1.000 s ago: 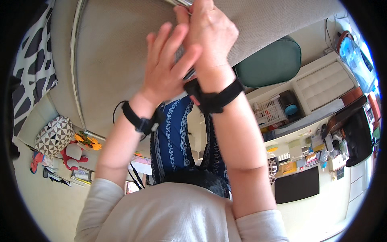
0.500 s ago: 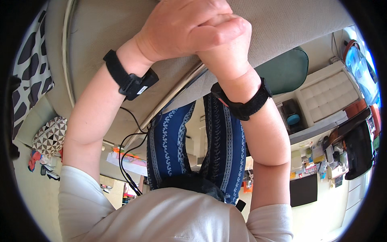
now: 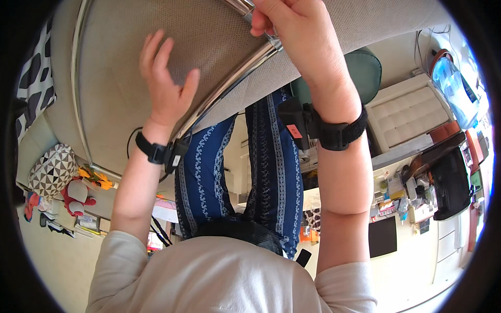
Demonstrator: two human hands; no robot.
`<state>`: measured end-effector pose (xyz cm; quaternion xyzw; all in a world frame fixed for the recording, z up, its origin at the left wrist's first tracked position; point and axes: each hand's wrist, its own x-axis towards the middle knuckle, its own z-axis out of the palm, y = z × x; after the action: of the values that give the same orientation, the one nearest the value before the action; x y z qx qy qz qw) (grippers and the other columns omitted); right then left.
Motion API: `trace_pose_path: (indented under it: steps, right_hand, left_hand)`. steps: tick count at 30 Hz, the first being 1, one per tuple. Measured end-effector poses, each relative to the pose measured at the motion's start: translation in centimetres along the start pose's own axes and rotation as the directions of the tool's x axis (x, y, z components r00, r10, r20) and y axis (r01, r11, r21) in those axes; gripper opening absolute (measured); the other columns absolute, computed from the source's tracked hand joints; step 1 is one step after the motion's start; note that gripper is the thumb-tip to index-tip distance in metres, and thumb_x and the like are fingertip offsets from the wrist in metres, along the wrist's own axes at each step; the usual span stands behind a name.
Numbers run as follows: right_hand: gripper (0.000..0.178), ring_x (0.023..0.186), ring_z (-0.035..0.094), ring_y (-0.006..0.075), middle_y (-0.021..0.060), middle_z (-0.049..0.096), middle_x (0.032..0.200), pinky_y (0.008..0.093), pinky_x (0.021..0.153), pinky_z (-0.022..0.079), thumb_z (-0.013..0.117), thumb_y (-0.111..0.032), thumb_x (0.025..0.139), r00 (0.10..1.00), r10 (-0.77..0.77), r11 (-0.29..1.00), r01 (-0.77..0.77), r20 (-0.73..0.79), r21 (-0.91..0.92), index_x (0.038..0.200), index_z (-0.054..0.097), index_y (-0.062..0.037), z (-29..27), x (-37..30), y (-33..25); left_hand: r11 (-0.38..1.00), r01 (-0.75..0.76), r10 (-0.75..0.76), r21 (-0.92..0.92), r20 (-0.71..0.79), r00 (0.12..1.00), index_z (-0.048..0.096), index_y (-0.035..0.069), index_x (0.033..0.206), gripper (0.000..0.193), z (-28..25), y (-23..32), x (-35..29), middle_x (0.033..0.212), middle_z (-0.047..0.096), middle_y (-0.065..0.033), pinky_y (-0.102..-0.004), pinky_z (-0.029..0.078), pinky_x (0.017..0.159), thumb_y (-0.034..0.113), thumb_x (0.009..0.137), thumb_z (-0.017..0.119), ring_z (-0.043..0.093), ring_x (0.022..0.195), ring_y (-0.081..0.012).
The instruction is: The person retrieves a roll of tape from a drawer, then walks to a sofa and uses an Allen key to tighten screws on the metal frame of an overturned chair. The person repeatedly adjusts and secures multiple joints on the chair frame.
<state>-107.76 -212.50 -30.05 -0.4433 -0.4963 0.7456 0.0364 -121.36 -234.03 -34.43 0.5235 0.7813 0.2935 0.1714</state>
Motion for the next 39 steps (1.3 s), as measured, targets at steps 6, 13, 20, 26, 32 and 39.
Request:
trace_pose_path:
  steps: [6, 13, 20, 26, 32, 39]
  right_hand:
    - [0.015, 0.088, 0.063, 0.0166, 0.0070, 0.064, 0.099, 0.0271, 0.073, 0.049, 0.067, -0.006, 0.090, 0.972, -0.205, 0.820, 0.235, 0.115, -0.522, 0.103, 0.062, -0.0020, -0.6, 1.6, -1.0]
    - [0.016, 0.101, 0.062, 0.0293, 0.0132, 0.062, 0.105, 0.0419, 0.092, 0.051, 0.070, -0.015, 0.075, 0.231, -0.142, -0.326, 0.907, 0.963, -0.266, 0.086, 0.065, -0.0045, -1.6, 4.6, -4.3]
    - [0.015, 0.074, 0.055, 0.0205, 0.0035, 0.050, 0.074, 0.0328, 0.073, 0.048, 0.065, -0.020, 0.078, -0.244, 0.081, -0.307, 0.916, 0.966, 0.257, 0.072, 0.054, -0.0108, -0.9, 8.7, -4.2]
    - [0.022, 0.067, 0.057, 0.0224, 0.0049, 0.053, 0.072, 0.0360, 0.065, 0.047, 0.064, -0.028, 0.084, -0.181, 0.277, -0.303, 0.916, 0.944, 0.265, 0.072, 0.054, -0.0120, -0.1, 7.9, -5.0]
    - [0.031, 0.107, 0.062, 0.0268, 0.0092, 0.065, 0.108, 0.0412, 0.090, 0.051, 0.076, -0.025, 0.075, 0.224, -0.031, -0.327, 0.919, 0.974, -0.221, 0.100, 0.065, -0.0095, -2.7, 4.1, -3.4]
    - [0.052, 0.100, 0.065, 0.0302, 0.0139, 0.064, 0.111, 0.0401, 0.081, 0.055, 0.074, -0.021, 0.085, 0.924, -0.251, 0.243, 0.348, 0.288, -0.906, 0.131, 0.052, -0.0079, 0.5, -0.4, -0.9]
  left_hand:
    - [0.926, 0.155, -0.091, 0.343, -0.195, 0.977, 0.048, 0.003, 0.140, 0.063, -6.2, -6.9, -3.5, 0.152, 0.034, -0.0202, -0.0570, 0.021, 0.116, 0.037, 0.090, 0.066, 0.027, 0.142, -0.0446]
    - [0.780, 0.005, 0.014, 0.626, -0.026, 1.000, 0.051, 0.009, 0.138, 0.060, -14.6, -19.1, 5.5, 0.134, 0.055, -0.0182, -0.0472, 0.037, 0.109, 0.046, 0.093, 0.065, 0.049, 0.129, -0.0355]
    - [0.894, 0.164, -0.200, 0.417, 0.045, 0.979, 0.049, -0.010, 0.115, 0.043, -12.9, -17.5, 6.0, 0.109, 0.053, -0.0298, -0.0535, 0.043, 0.092, 0.025, 0.093, 0.057, 0.052, 0.101, -0.0481]
    - [0.871, 0.197, -0.228, 0.451, 0.015, 0.974, 0.049, -0.010, 0.113, 0.040, -12.7, -16.2, 6.2, 0.106, 0.055, -0.0301, -0.0535, 0.043, 0.092, 0.024, 0.094, 0.058, 0.053, 0.101, -0.0479]
    - [0.789, 0.274, -0.323, 0.550, -0.008, 0.947, 0.051, 0.002, 0.122, 0.045, -12.4, -18.9, 4.5, 0.117, 0.058, -0.0235, -0.0513, 0.045, 0.094, 0.025, 0.087, 0.067, 0.056, 0.109, -0.0431]
    - [0.816, 0.229, -0.275, 0.531, 0.007, 0.962, 0.057, 0.010, 0.117, 0.043, -12.6, -18.3, 6.8, 0.106, 0.067, -0.0115, -0.0455, 0.052, 0.084, 0.043, 0.092, 0.067, 0.063, 0.102, -0.0347]
